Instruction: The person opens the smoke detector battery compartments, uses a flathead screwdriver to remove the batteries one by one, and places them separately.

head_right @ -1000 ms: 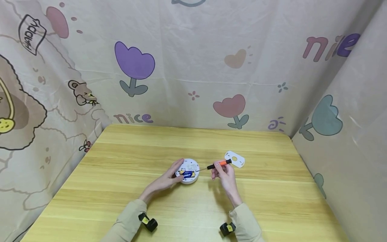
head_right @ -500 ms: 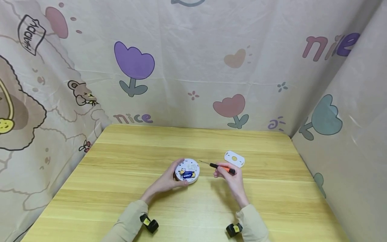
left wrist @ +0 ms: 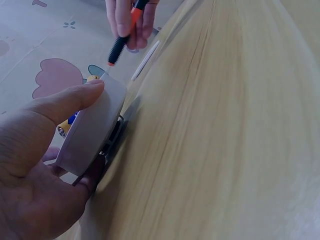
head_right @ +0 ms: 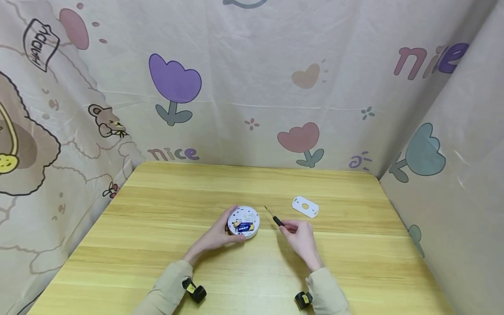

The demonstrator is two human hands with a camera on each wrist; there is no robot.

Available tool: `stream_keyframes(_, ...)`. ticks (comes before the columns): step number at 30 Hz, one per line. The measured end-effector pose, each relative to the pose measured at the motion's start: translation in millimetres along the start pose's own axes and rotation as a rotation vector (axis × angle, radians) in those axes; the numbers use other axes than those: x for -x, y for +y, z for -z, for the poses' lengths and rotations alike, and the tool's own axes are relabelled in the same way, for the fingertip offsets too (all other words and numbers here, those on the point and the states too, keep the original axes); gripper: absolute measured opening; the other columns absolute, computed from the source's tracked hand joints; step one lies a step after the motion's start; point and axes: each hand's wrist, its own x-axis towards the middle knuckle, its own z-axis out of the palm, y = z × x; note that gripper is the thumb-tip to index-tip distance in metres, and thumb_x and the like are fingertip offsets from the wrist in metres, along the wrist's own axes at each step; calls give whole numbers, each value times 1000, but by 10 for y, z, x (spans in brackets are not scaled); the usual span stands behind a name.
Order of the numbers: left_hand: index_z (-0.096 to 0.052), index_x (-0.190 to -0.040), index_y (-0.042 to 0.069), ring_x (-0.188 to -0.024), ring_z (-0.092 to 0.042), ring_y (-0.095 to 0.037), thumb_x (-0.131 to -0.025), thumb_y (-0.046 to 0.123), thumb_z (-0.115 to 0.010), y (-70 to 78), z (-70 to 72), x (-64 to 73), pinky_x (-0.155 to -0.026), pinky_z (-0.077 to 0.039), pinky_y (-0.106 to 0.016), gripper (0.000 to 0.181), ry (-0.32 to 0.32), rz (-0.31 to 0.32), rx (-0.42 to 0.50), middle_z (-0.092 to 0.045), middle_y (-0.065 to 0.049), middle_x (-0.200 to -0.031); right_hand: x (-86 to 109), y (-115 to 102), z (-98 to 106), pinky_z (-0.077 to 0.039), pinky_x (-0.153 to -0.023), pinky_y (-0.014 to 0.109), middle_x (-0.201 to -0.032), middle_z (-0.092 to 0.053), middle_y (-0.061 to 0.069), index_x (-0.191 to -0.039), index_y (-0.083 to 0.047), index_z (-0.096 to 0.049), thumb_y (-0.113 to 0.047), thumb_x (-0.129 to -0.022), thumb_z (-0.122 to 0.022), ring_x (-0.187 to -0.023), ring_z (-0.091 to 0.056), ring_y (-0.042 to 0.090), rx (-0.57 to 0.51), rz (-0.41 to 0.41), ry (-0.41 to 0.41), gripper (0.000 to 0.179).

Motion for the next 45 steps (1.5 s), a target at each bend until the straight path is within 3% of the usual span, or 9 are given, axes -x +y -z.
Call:
stream_keyframes(8,-17,-160,4,-149,-28,-45,-78,27,-87,-25,-5,-5,-122,-22,-68,110,0,-6,-8,-24,-24,-164,-38,30,-56,-58,-61,24,-76,-77,8,-86,-3,-77,-3,-79,-78,-67,-70,14,338,98,-3,6)
stream_keyframes(14,-17,-160,3,-149,-29,-46,-78,28,-87,-22,-11,-3,-121,-22,-68,110,3,-10,-8,-24,-24,-164,-76,53,-39,-54,-60,29,-71,-73,2,-79,-9,-72,-6,-79,-77,-64,-64,11,479,91,-40,5)
stream_keyframes(21,-18,-160,4,-149,-27,-46,-78,28,-87,-8,-16,10,-121,-21,-69,110,5,-8,-10,-23,-24,-165,-159,107,-45,-49,-59,27,-71,-68,1,-80,-7,-71,-6,-79,-76,-64,-57,10,463,53,-77,5)
stream_keyframes(31,-18,-160,4,-149,-28,-46,-77,28,-87,-11,-12,-4,-121,-22,-69,110,7,-6,2,-24,-23,-164,-250,166,-46,-52,-64,31,-73,-70,2,-82,-6,-71,-6,-81,-75,-68,-62,12,440,56,-65,4)
stream_keyframes(35,-18,-160,4,-149,-29,-46,-78,28,-87,-10,-7,-7,-121,-22,-68,110,6,-4,3,-24,-23,-164,-233,146,-40,-53,-63,32,-75,-71,4,-90,-5,-71,-9,-81,-77,-69,-63,15,437,67,-56,12)
stream_keyframes(40,-18,-160,5,-149,-29,-45,-78,28,-86,-14,-5,-8,-121,-23,-68,109,4,-4,2,-24,-23,-164,-185,73,-67,-50,-61,28,-83,-68,8,-103,-3,-71,-11,-79,-82,-71,-60,17,417,181,-1,27)
stream_keyframes(45,-19,-160,5,-148,-30,-45,-77,28,-87,-14,-5,-4,-121,-23,-68,109,5,-5,4,-25,-23,-164,-124,-4,-148,-54,-71,26,-91,-69,6,-97,-5,-73,-8,-78,-83,-81,-62,17,355,287,-32,21)
